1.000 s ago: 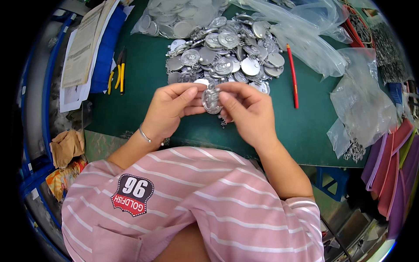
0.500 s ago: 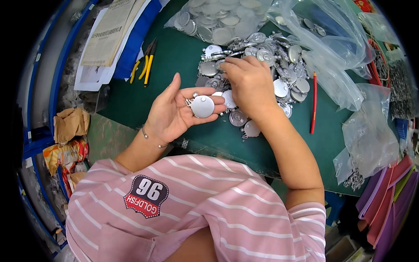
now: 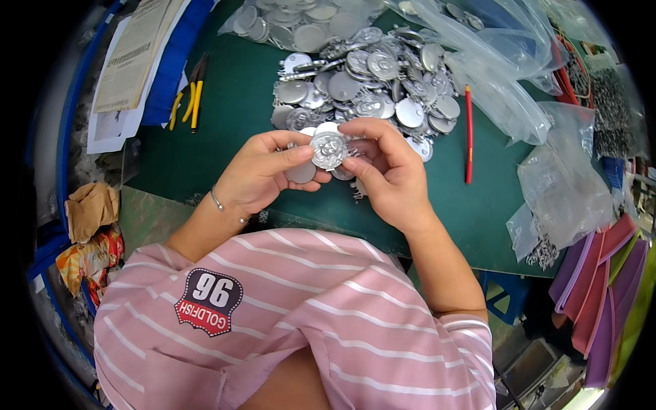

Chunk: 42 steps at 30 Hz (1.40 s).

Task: The person picks up metal medallions and small metal rings from a table, fits the rings into the holes at the top of the medallions, and places the assembled items into plastic bags.

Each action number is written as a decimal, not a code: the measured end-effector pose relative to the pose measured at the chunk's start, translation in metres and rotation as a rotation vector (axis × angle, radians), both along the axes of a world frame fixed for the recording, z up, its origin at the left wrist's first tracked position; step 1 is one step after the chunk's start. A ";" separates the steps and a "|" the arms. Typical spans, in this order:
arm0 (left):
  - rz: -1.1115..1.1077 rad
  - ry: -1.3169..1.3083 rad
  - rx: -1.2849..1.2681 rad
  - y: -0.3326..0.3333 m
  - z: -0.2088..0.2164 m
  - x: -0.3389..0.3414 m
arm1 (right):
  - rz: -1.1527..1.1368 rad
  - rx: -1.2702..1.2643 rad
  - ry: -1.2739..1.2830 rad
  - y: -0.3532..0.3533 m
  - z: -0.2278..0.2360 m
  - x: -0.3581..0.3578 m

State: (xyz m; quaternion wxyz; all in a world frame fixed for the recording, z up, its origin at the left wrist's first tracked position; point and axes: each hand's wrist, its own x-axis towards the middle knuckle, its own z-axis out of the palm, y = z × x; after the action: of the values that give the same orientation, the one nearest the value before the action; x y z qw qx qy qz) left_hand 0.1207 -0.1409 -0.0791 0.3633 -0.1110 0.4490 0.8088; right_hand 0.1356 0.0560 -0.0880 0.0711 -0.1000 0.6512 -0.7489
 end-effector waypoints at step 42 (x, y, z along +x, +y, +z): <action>-0.035 0.004 -0.071 0.013 0.000 0.007 | -0.222 -0.075 -0.277 0.007 0.003 0.012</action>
State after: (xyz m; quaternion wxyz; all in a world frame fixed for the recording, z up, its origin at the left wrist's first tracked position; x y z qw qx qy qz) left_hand 0.1281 -0.1277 -0.0792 0.3722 -0.1143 0.4801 0.7861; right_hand 0.1475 0.0628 -0.0852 0.0734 0.0742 0.6140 -0.7824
